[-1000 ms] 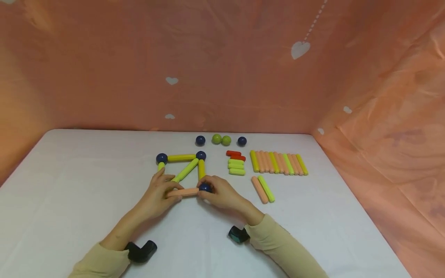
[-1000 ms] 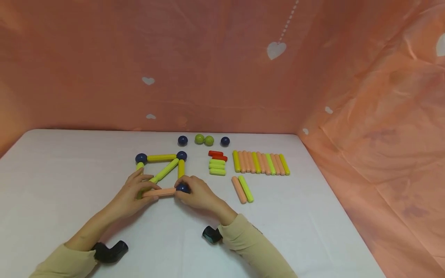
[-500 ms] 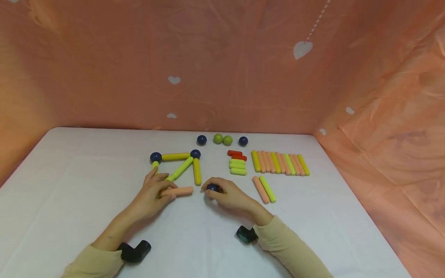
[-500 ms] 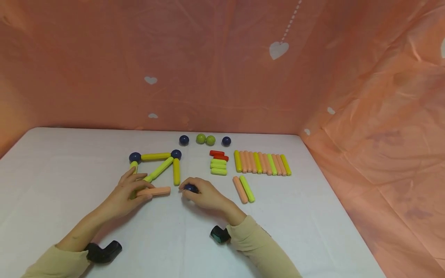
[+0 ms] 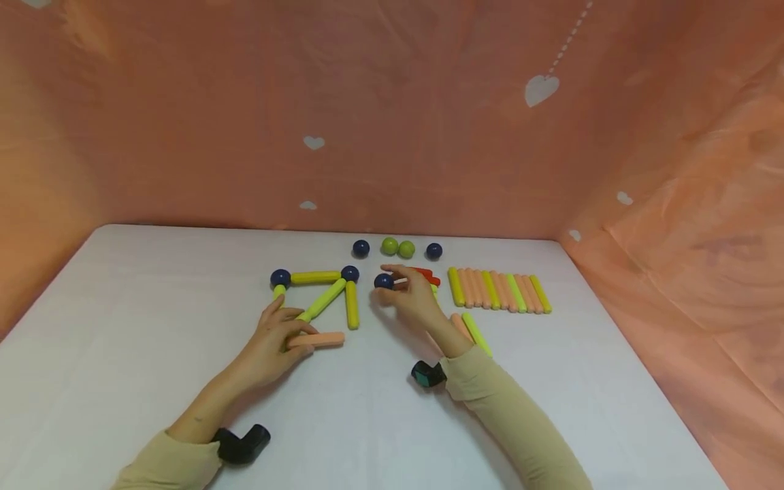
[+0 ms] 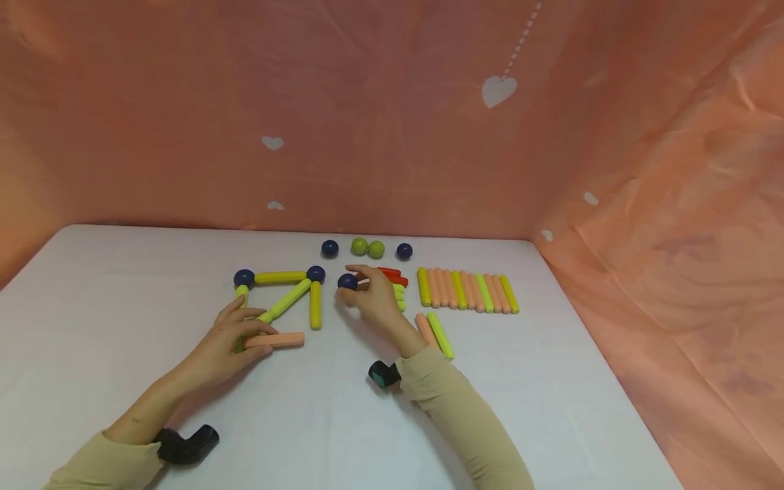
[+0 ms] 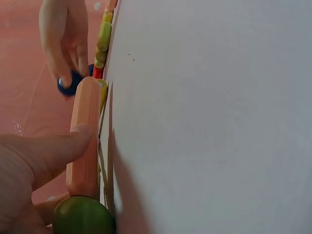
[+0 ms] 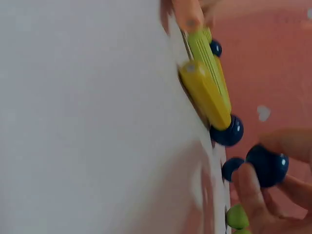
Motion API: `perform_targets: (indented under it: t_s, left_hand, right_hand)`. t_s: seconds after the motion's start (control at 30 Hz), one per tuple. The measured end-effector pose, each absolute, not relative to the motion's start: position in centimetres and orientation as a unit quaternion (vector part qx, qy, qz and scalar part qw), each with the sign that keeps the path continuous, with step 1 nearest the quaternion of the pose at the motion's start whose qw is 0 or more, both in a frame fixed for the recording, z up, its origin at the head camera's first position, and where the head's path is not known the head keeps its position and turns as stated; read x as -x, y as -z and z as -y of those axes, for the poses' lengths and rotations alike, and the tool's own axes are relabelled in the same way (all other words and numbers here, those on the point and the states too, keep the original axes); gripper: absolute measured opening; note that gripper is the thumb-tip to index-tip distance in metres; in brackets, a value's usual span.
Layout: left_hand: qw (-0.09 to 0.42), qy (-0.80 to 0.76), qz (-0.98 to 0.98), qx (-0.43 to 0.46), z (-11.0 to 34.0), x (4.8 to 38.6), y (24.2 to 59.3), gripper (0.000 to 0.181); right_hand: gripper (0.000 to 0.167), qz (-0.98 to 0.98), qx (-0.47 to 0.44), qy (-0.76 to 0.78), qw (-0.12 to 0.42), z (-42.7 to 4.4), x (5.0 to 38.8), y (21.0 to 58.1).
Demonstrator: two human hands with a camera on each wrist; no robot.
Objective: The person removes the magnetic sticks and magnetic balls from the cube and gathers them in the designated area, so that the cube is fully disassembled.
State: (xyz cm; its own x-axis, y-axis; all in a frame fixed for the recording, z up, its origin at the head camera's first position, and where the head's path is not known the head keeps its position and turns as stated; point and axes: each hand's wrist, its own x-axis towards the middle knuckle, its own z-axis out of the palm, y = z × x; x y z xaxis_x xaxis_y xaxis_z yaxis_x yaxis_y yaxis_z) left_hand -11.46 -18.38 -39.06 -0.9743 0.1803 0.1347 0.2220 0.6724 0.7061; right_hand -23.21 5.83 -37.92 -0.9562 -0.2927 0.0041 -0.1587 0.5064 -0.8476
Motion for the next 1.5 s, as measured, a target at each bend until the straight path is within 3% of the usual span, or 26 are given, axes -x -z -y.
perform_targets:
  t_s: [0.27, 0.57, 0.9, 1.13, 1.37, 1.5]
  left_hand:
    - [0.027, 0.397, 0.912, 0.103, 18.2, 11.3, 39.1, 0.012]
    - [0.024, 0.395, 0.913, 0.097, 18.3, 11.4, 39.3, 0.012]
    - [0.029, 0.396, 0.913, 0.098, 18.2, 11.2, 39.2, 0.011]
    - [0.032, 0.393, 0.913, 0.101, 18.4, 11.1, 39.1, 0.012]
    - [0.041, 0.388, 0.914, 0.109, 18.5, 11.0, 39.0, 0.012]
    - [0.038, 0.391, 0.913, 0.113, 18.4, 11.2, 39.0, 0.011]
  right_hand:
    - [0.043, -0.848, 0.068, 0.524, 0.04, -3.9, 26.5, 38.5]
    - [0.038, -0.874, 0.059, 0.483, 0.0, -2.3, 28.6, 39.0]
    - [0.042, -0.889, 0.081, 0.451, -0.011, -2.4, 28.8, 39.0]
    - [0.034, -0.865, 0.092, 0.487, -0.076, -2.3, 26.2, 38.7]
    - [0.042, -0.871, 0.097, 0.481, 0.013, -0.7, 22.5, 38.8]
    - [0.047, -0.881, 0.079, 0.466, 0.032, 0.0, 22.0, 39.0]
